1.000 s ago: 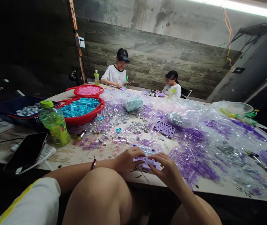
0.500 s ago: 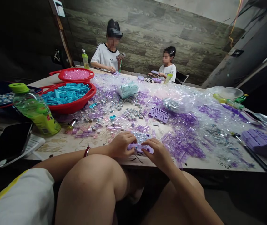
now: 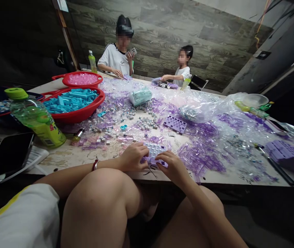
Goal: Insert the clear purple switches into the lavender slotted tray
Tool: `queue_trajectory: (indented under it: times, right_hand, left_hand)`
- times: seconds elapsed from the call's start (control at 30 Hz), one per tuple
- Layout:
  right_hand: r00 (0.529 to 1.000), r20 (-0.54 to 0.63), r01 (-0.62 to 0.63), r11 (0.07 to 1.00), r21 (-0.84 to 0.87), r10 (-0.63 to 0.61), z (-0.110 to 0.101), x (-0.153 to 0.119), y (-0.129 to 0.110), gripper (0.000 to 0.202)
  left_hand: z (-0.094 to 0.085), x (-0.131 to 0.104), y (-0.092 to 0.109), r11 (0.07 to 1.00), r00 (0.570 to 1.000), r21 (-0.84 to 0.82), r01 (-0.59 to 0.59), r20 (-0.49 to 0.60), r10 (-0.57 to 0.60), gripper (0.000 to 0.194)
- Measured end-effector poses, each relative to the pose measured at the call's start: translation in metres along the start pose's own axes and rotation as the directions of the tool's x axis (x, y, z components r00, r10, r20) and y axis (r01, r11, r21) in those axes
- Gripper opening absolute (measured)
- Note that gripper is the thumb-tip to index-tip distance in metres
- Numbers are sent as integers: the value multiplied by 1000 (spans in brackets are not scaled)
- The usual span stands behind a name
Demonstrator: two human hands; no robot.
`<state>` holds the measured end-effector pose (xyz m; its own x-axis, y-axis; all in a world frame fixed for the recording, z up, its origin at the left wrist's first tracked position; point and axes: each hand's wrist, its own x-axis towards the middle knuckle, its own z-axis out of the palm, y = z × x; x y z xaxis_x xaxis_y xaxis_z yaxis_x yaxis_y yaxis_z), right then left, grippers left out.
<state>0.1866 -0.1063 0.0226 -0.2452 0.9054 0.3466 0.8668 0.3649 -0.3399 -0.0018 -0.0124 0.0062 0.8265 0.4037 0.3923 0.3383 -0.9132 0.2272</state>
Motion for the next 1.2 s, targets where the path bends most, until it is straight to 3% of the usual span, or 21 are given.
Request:
queue_trajectory:
  times: [0.13,0.4,0.6,0.93,1.07,1.2]
  right_hand:
    - [1000,-8,6,1000,18,-6,2,-1,1,12]
    - [998,67,-8,999,50,5,0,5,-2,22]
    - [997,76,-32,995,98,25,0,7,1,19]
    - [997,42,-65,985,160,59,-7,-1,11,19]
    - [999,46,-18,992,124,12,-6,-2,11,14]
    - [994,79,83,996,-24,-80,-5,-3,5,18]
  left_hand:
    - [-1,1,-2,1000,1000,-21,-23,13,23,9]
    - [-3,3,-9,974,997,-222,-52,47,64,12]
    - [-8,4,-8,980,994,-195,-44,90,62,15]
    - [0,0,-9,994,996,-92,-55,71,62,4]
    - [1,0,-10,988,996,-144,-60,56,68,4]
    - [3,0,-12,975,997,-216,-48,48,59,7]
